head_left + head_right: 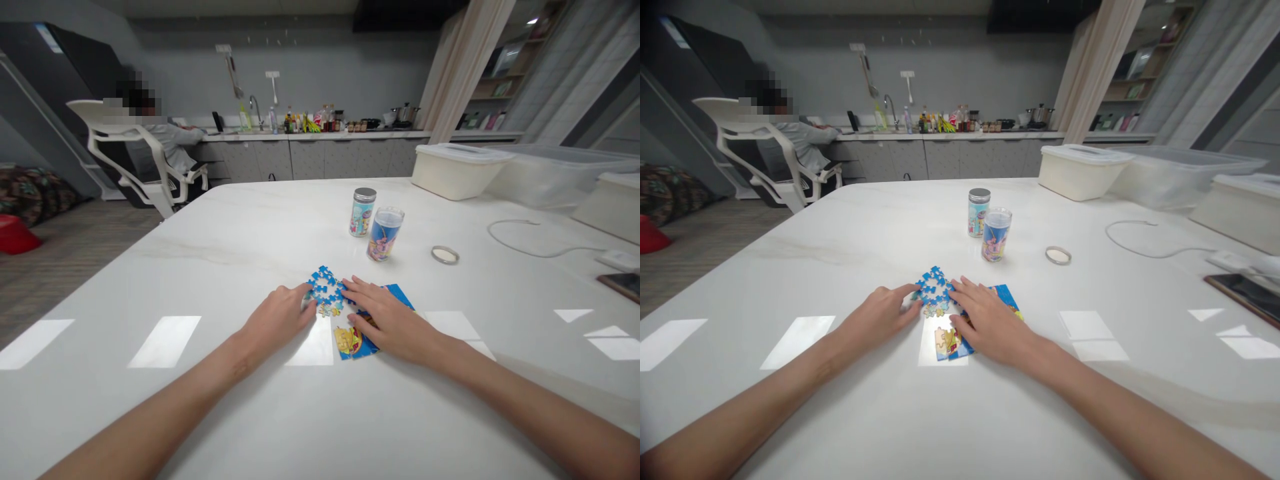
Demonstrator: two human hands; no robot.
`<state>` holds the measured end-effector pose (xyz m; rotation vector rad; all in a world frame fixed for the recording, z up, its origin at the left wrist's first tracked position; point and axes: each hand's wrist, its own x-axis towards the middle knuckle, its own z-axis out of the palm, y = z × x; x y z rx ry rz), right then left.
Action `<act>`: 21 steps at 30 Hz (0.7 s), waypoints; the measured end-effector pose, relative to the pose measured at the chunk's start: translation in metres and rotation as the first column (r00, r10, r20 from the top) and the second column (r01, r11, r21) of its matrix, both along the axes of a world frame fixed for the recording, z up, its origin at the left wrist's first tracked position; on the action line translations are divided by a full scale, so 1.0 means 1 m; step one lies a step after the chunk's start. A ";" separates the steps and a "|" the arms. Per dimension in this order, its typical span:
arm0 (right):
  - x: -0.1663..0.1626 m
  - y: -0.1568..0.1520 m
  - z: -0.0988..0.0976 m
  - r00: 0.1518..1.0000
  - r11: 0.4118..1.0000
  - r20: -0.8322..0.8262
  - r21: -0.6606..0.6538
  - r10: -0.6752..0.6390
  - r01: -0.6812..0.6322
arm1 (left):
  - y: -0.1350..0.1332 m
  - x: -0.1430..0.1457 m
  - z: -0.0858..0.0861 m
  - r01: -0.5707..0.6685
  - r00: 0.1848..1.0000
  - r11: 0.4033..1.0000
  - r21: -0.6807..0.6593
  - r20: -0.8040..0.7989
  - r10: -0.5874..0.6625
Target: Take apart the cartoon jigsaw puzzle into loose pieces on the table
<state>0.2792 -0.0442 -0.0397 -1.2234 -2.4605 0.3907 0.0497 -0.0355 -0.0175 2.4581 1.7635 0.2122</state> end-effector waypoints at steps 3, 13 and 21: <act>-0.001 -0.001 0.004 1.000 0.999 -0.022 0.053 -0.002 0.003 | 0.001 -0.001 0.000 0.009 1.000 0.999 0.035 0.015 -0.010; -0.004 -0.004 0.012 0.998 0.997 0.013 0.037 0.062 -0.062 | -0.005 0.002 0.008 0.315 0.947 0.948 0.052 0.049 -0.318; -0.003 -0.002 0.012 0.994 0.997 0.081 0.016 0.075 -0.076 | 0.003 -0.002 0.004 0.258 0.964 0.966 0.031 -0.076 -0.255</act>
